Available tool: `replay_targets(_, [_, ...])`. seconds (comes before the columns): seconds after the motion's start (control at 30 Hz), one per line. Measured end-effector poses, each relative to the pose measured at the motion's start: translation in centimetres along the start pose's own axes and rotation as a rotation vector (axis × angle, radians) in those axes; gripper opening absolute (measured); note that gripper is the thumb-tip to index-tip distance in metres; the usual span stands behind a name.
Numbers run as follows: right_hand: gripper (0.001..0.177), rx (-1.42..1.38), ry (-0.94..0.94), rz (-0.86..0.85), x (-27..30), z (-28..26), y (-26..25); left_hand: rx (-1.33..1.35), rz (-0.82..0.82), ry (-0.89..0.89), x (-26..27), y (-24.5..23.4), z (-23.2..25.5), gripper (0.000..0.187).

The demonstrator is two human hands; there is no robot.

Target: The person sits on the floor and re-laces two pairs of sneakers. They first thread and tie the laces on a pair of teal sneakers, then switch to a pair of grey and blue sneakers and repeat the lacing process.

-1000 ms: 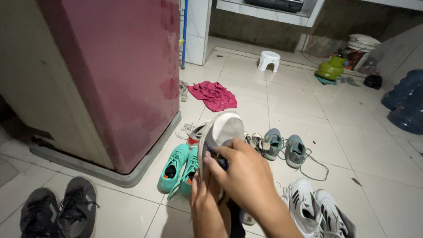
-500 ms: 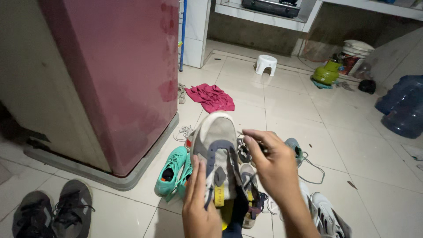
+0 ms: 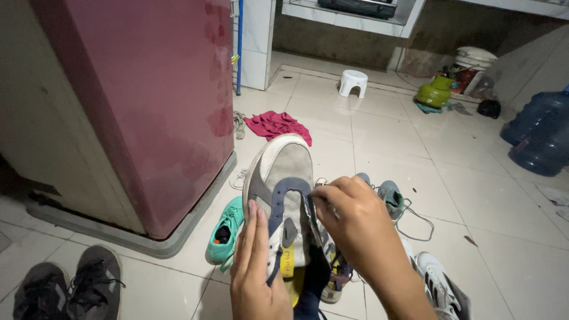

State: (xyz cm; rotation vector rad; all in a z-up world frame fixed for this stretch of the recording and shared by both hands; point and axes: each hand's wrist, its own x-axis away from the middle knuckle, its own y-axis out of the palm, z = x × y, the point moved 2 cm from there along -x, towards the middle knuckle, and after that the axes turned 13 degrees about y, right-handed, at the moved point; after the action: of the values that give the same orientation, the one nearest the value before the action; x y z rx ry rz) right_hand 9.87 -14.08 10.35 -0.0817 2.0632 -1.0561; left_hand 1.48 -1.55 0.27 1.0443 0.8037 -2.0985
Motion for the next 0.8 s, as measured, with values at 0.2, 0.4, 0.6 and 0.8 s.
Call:
replay_targets(0.2, [0.015, -0.021, 0.0, 0.023, -0.1, -0.7, -0.5, -0.061, -0.013, 0.005, 0.2, -0.1, 0.7, 0.066])
replay_targets(0.4, [0.016, -0.207, 0.276, 0.065, 0.7, -1.3, 0.1, -0.072, 0.024, 0.021, 0.2, 0.0, 1.1, 0.064])
replay_targets(0.6, [0.026, 0.051, 0.104, 0.145, 2.3, -2.3, 1.3, -0.104, 0.04, -0.003, 0.1, 0.0, 1.1, 0.059])
replay_targets(0.8, [0.02, 0.139, 0.027, 0.049, 1.9, -1.2, 3.9, -0.115, 0.015, 0.017, 0.1, -0.2, 0.9, 0.071])
